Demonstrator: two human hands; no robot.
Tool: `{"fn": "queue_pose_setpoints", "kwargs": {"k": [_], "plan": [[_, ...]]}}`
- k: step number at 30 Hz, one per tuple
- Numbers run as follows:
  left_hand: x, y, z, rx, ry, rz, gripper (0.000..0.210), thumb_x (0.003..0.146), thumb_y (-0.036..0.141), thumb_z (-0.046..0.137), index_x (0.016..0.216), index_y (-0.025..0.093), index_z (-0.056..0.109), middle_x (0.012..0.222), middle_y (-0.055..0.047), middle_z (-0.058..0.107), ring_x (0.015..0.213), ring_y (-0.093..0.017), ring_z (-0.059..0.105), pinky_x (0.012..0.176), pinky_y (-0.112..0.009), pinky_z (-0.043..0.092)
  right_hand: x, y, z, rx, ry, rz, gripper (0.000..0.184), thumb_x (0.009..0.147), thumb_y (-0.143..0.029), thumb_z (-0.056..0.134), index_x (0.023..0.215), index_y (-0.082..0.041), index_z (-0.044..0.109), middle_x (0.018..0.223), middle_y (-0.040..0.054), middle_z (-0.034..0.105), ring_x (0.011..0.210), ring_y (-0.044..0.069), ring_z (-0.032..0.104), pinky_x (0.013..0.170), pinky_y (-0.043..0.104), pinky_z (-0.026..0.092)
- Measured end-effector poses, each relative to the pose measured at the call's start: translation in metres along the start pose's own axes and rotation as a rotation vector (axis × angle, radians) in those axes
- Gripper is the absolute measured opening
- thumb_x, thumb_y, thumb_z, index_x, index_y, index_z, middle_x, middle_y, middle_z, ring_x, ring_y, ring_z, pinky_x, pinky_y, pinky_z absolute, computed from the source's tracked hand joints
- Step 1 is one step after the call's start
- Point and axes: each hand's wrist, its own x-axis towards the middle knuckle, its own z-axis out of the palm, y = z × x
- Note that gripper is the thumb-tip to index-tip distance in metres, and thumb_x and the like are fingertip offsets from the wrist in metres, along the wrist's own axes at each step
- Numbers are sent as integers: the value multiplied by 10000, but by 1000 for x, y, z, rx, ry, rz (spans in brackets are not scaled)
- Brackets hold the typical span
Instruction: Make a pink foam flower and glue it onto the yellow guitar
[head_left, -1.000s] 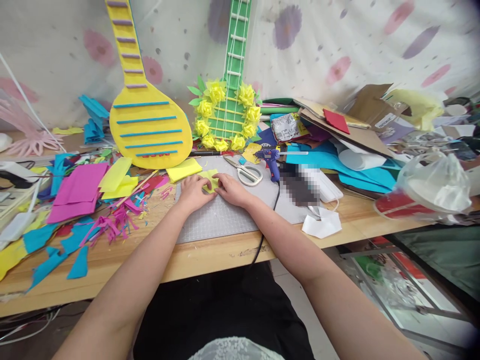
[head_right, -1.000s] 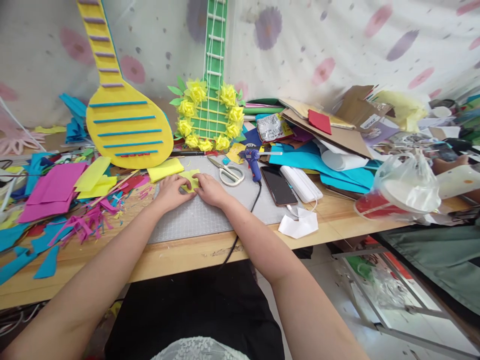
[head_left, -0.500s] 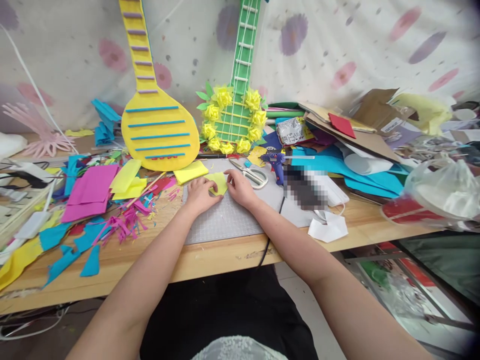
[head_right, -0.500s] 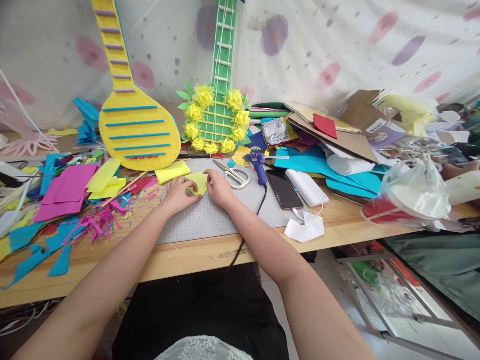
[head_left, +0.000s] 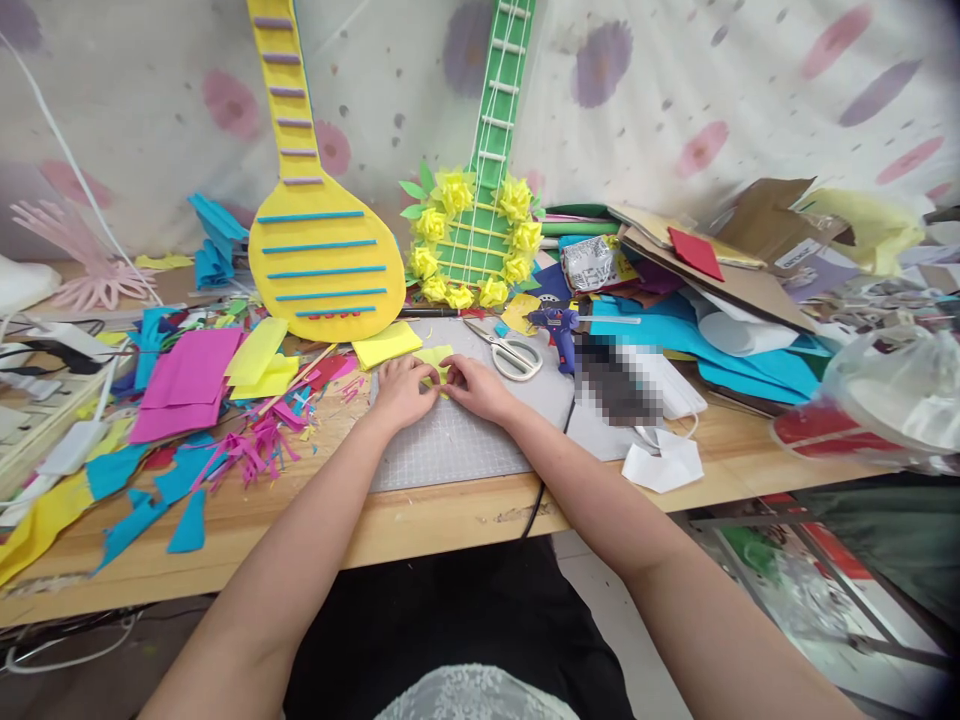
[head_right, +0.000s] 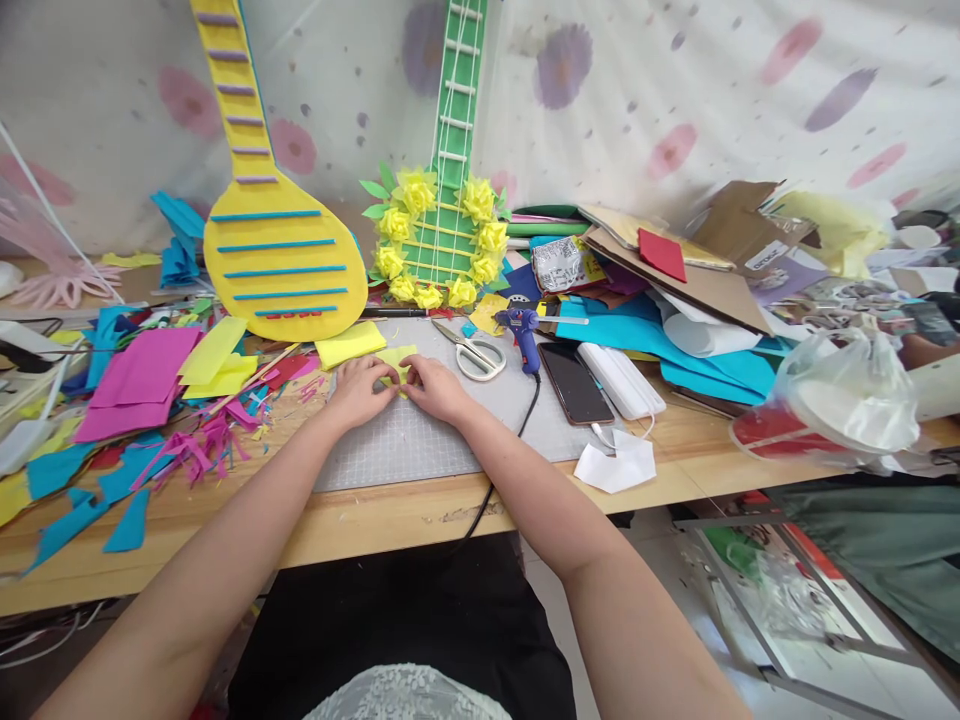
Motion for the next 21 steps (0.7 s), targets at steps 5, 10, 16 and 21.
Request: {"fn": "queue_pose_setpoints", "kwargs": {"k": [5,10,16,21], "plan": [[0,1,1,2,6,-1,121,756,277,553,831,261,647,1001,-37,591,1062,-242,500,991,-433,291,-2,-3,1,-129,-7,-62,295,777,-161,545,1070,-144,518,865,46,613,828,164,534,797,299,409],[1,2,0,9,6,-30,173,755,209,509,830,274,651,1019,-30,596,1076,-242,492,1001,-439,271,-3,-5,0,-195,-15,-71,315,793,-171,534,1105,-134,506,899,65,615,868,182,533,820,314,404],[2,1,1,-16,2,-43,359,731,62,414,825,295,672,1015,-22,607,1083,-232,494,968,-447,280,-3,-6,0,-230,-21,-75,314,808,-166,524,1119,-135,501,907,64,616,880,185,531,837,314,398],[3,-4,0,-69,54,-38,393,691,18,392,849,264,654,1020,-18,641,1076,-225,524,950,-445,314,-3,-7,-1,-233,-15,-82,300,843,-207,507,1134,-132,495,913,72,611,889,187,527,844,322,396]]}}
